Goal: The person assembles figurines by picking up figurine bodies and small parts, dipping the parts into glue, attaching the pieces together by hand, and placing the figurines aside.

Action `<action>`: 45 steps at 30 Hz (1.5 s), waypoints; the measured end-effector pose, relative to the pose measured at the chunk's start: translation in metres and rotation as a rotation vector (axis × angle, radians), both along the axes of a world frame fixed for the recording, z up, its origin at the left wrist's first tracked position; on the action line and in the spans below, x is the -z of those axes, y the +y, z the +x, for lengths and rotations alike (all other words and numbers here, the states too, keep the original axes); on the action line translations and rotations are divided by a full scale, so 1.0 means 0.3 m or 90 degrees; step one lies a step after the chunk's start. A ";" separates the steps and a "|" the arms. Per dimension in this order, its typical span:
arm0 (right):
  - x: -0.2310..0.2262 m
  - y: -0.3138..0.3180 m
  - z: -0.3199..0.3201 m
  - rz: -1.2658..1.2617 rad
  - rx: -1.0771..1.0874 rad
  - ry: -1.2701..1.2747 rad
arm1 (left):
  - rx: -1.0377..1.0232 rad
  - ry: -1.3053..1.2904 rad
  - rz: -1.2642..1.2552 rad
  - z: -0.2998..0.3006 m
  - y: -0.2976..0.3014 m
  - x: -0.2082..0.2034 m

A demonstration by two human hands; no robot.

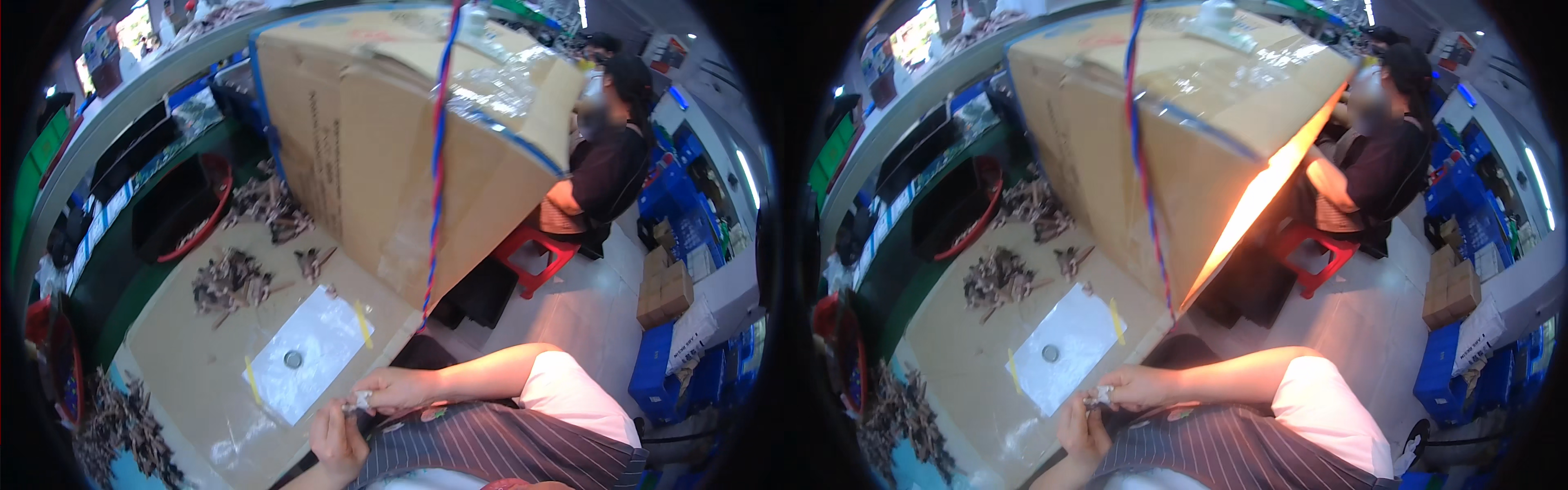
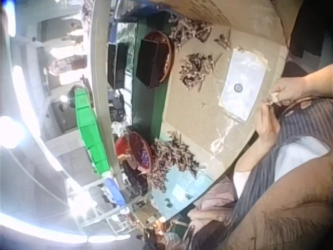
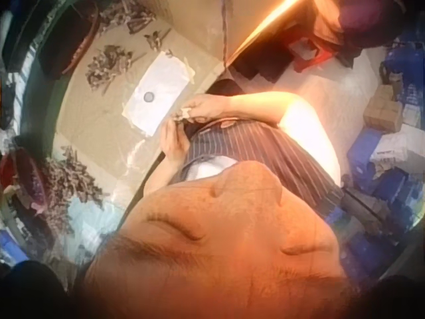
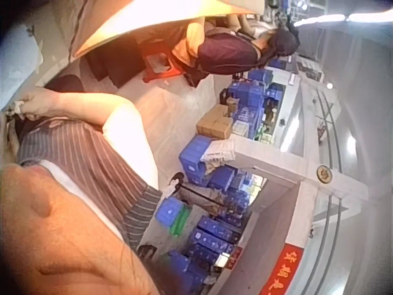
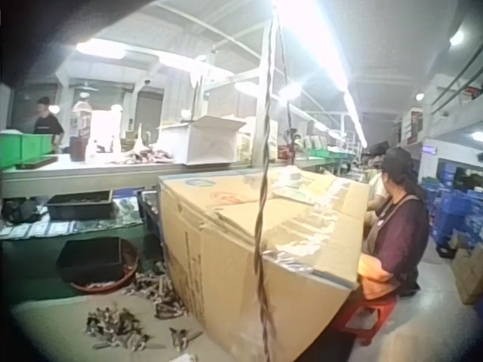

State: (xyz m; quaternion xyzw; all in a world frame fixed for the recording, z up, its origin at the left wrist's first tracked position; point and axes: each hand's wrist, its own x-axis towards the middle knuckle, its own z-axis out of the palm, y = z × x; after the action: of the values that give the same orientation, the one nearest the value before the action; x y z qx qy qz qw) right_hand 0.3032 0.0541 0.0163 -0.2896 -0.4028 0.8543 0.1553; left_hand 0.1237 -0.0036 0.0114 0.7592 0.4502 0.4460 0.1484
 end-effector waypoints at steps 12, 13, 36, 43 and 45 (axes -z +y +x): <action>0.068 0.144 -0.064 0.314 0.168 -0.133 | -0.076 -0.059 -0.144 -0.155 0.042 -0.023; 0.076 0.177 -0.067 0.440 0.289 -0.168 | -0.136 -0.093 -0.197 -0.198 0.041 -0.026; 0.184 0.380 -0.126 0.913 0.410 -0.543 | -0.193 0.401 -0.136 -0.289 0.763 0.035; 0.177 0.274 -0.011 0.939 0.380 -0.548 | -0.155 0.251 -0.152 -0.241 0.842 0.097; 0.202 0.271 -0.012 0.896 0.395 -0.544 | -0.138 0.119 -0.213 -0.277 0.868 0.111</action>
State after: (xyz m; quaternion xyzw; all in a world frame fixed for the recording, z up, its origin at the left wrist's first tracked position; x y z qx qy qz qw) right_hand 0.2995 0.1355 -0.0442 -0.5180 -0.7627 0.1452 0.3591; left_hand 0.0404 0.2567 -0.0220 0.7092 0.6088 0.3061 0.1810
